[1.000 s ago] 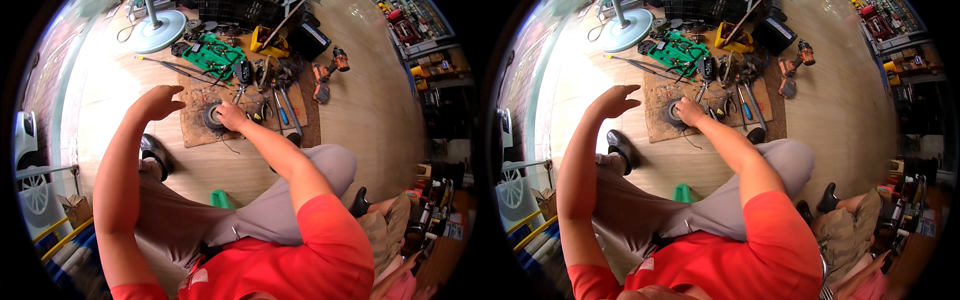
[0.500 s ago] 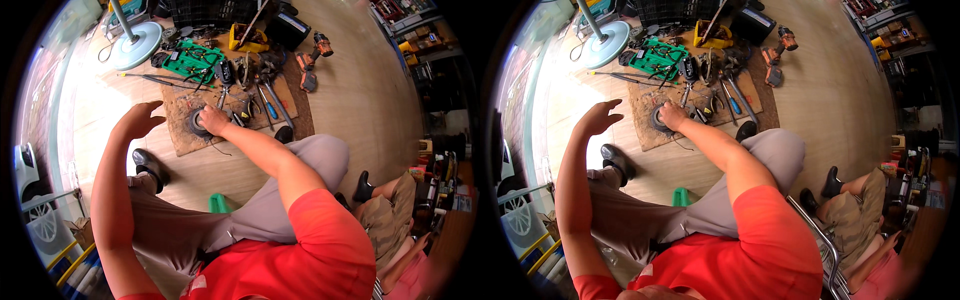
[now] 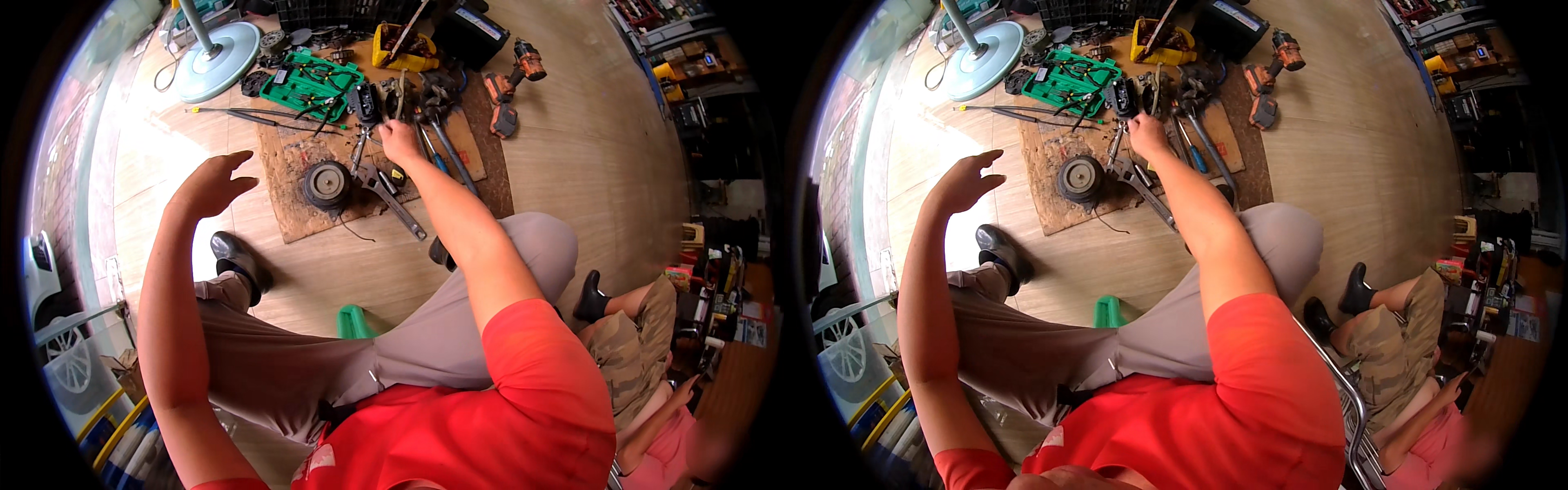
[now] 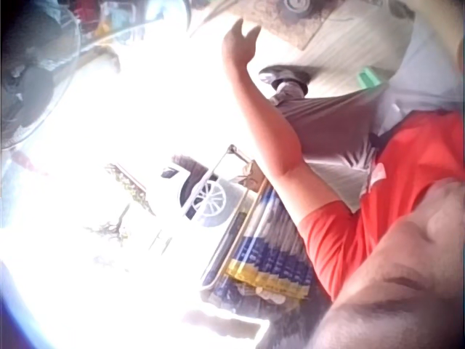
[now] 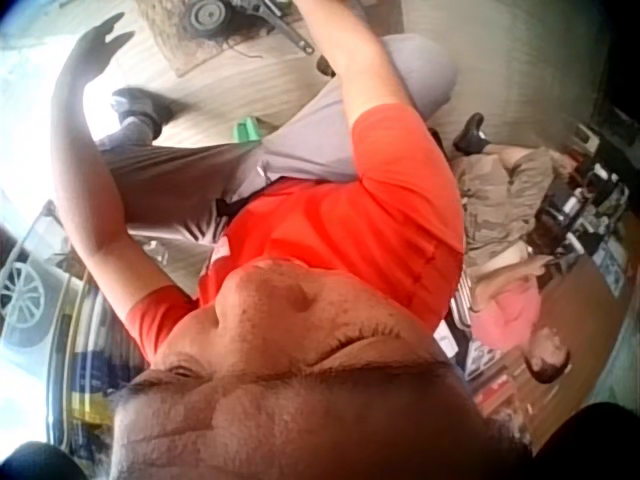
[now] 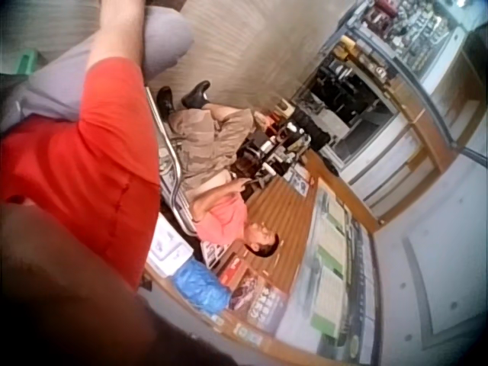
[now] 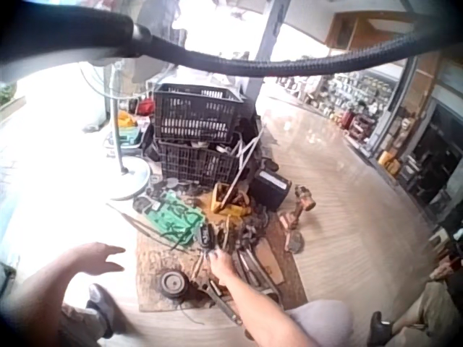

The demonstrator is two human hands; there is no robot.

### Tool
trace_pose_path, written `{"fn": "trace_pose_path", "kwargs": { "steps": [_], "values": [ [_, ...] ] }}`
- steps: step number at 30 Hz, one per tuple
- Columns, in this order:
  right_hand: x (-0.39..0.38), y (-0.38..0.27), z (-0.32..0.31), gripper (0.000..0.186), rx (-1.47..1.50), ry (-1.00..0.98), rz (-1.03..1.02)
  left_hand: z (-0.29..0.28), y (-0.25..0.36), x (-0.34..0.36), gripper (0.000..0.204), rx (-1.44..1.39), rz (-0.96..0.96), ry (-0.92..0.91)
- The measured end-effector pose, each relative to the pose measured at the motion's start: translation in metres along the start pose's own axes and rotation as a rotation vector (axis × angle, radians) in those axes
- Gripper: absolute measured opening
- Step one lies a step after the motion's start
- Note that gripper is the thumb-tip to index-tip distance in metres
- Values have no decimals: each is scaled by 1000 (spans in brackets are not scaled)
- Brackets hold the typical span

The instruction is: The person removes a metal clutch plate from an AC compressor assembly by hand, handles small circular shims, and then places the components back together while seated near a variety of tools in a workshop.

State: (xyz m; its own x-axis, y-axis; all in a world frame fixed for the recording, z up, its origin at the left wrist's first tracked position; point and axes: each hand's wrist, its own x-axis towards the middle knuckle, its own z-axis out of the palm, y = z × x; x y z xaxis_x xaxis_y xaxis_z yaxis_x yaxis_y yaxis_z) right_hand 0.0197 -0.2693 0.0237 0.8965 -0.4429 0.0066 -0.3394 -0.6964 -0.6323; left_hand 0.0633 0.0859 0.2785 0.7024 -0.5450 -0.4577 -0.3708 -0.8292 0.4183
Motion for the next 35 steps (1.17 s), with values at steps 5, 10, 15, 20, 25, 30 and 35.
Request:
{"fn": "trace_pose_path", "kwargs": {
  "steps": [5, 10, 15, 20, 25, 30, 35],
  "values": [
    [-26, 38, 5, 28, -288, -315, -14, 2, 0, 0, 55, -10, -3, -4],
    [-36, 52, 10, 30, -498, -676, -14, 6, -2, 3, 55, 14, 12, 2],
    [-30, 64, 24, 29, -466, -623, -49, 13, -11, 13, 56, 34, 54, -4],
    [-29, 59, 32, 28, -447, -629, -85, 10, 1, 7, 55, 25, 16, -7],
    [-34, 45, 27, 23, -270, -444, -109, 6, 6, 8, 55, 21, -27, -41],
    [-38, -34, 23, 22, 102, -397, -254, 7, -4, 9, 56, 35, 12, -6],
    [-63, -75, 29, 27, -140, -638, -504, 6, 1, 10, 58, 52, -19, -41]
  ]
}}
